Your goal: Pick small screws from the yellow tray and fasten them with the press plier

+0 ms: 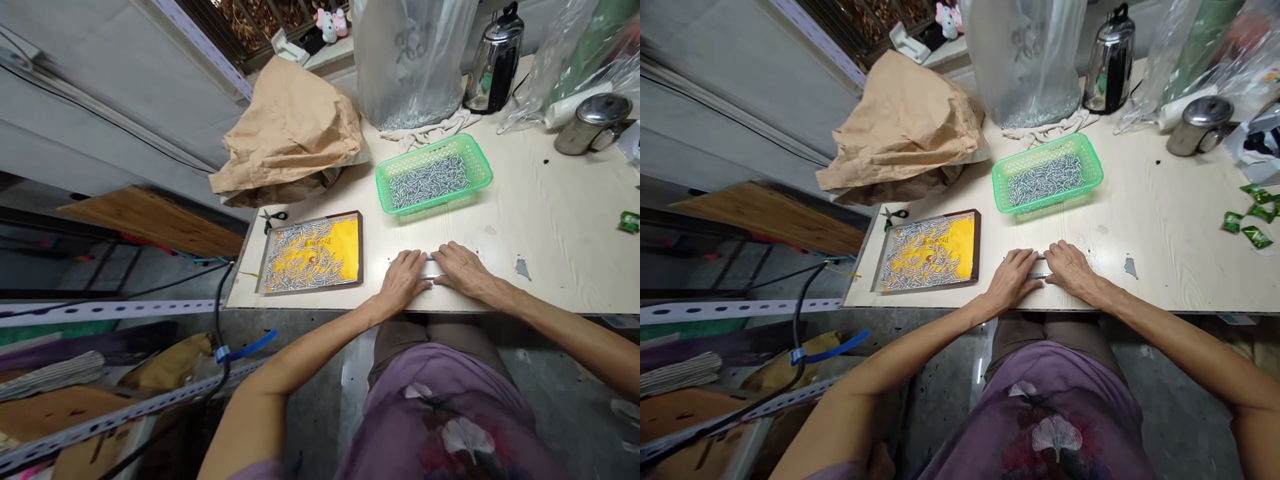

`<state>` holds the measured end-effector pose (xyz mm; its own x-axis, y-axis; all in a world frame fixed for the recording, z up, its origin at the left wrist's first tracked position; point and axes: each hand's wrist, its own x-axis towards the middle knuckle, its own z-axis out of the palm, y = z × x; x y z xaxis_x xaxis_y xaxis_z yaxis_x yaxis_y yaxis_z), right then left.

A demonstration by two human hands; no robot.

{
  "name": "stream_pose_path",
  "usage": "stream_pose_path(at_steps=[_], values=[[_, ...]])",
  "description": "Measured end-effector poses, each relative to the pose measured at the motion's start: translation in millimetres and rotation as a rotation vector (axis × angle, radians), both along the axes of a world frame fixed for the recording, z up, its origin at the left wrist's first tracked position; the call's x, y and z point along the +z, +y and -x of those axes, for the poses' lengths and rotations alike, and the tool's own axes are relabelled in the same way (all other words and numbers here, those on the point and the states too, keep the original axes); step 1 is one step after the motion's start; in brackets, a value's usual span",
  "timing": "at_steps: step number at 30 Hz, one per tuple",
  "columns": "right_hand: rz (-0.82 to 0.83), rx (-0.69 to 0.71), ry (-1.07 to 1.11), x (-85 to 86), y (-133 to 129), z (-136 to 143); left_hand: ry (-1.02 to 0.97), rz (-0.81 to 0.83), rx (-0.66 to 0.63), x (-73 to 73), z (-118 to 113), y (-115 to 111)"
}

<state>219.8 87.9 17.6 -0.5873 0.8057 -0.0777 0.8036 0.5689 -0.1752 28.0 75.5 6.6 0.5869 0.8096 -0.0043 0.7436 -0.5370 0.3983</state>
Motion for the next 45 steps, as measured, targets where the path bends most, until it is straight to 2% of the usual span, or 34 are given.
stream_pose_path(at_steps=[5, 11, 15, 21, 25, 30, 33, 37, 42, 45], values=[[0.092, -0.002, -0.004, 6.2, 2.1, -5.2, 0.107, 0.081, -0.153, -3.9, -11.8, 21.1], [0.136, -0.063, -0.069, 13.7, 4.3, -5.4, 0.247, 0.1, -0.097, 7.7, -16.8, 21.9], [0.095, -0.012, -0.061, 10.6, 4.6, -5.5, 0.307, 0.102, -0.069, 13.8, -20.9, 20.1], [0.027, 0.069, 0.002, -2.0, 11.2, -6.9, 0.317, 0.116, 0.002, 12.8, -25.1, 22.6], [0.031, 0.048, -0.029, -3.7, 12.5, -2.1, 0.322, 0.087, -0.027, 9.6, -23.1, 30.0], [0.026, -0.006, -0.022, 1.9, 15.1, -10.7, 0.194, -0.04, -0.006, -6.0, -16.5, 22.7], [0.05, 0.022, 0.023, -1.4, 20.5, -22.6, 0.038, -0.153, 0.018, -24.6, -17.7, 3.1], [0.03, 0.04, 0.039, -10.2, 26.6, -33.0, -0.125, -0.195, -0.013, -44.5, -25.3, -23.6], [-0.01, 0.111, 0.062, -11.7, 35.6, -37.9, -0.222, -0.193, -0.015, -49.4, -27.7, -31.5], [-0.048, 0.071, 0.044, -12.2, 46.7, -36.1, -0.245, -0.164, -0.023, -48.3, -28.0, -32.5]])
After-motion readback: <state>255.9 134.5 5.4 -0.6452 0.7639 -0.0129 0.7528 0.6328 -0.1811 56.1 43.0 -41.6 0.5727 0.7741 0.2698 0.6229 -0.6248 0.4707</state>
